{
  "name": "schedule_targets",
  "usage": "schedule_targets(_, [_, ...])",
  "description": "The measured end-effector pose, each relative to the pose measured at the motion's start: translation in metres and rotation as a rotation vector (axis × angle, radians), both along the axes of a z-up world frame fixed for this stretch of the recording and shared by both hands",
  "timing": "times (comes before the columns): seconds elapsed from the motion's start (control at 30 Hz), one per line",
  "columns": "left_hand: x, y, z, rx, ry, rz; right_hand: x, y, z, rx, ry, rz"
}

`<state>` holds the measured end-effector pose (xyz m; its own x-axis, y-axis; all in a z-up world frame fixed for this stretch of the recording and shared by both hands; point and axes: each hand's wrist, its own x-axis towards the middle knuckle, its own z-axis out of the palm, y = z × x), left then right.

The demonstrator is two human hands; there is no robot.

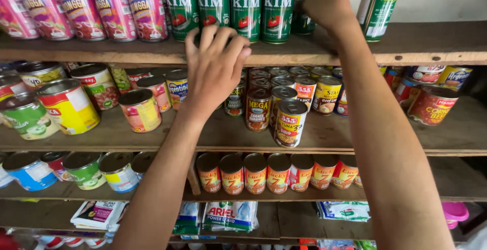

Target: Wiping individual canned goods with a cloth and organizing them onto grocery store shelves.

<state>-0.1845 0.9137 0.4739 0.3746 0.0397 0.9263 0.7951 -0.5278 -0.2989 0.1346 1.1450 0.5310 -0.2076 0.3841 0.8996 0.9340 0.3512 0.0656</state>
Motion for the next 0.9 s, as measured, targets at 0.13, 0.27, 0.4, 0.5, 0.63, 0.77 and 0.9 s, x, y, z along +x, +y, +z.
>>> schedule_targets(0.13, [0.000,-0.002,0.001,0.009,0.009,0.004,-0.013,-0.048,0.007,-0.299,0.442,0.283])
schedule_targets(0.27, [0.000,0.000,0.002,0.001,0.013,0.013,-0.023,-0.060,0.008,-0.277,0.393,0.118])
schedule_targets(0.4, [-0.001,0.002,0.000,0.001,0.015,0.042,-0.035,-0.094,0.009,-0.119,0.239,0.006])
schedule_targets(0.5, [0.000,-0.001,0.000,-0.001,0.013,0.055,-0.033,-0.123,0.011,0.018,0.248,-0.062])
schedule_targets(0.63, [0.000,-0.002,0.004,0.008,0.012,0.029,0.051,-0.146,-0.003,0.394,0.213,0.127])
schedule_targets(0.77, [-0.002,-0.003,0.005,0.008,0.008,0.007,0.093,-0.170,-0.005,0.366,0.660,0.412])
schedule_targets(0.9, [0.000,-0.002,0.006,-0.002,0.012,-0.011,0.071,-0.205,-0.007,-0.220,0.532,0.138])
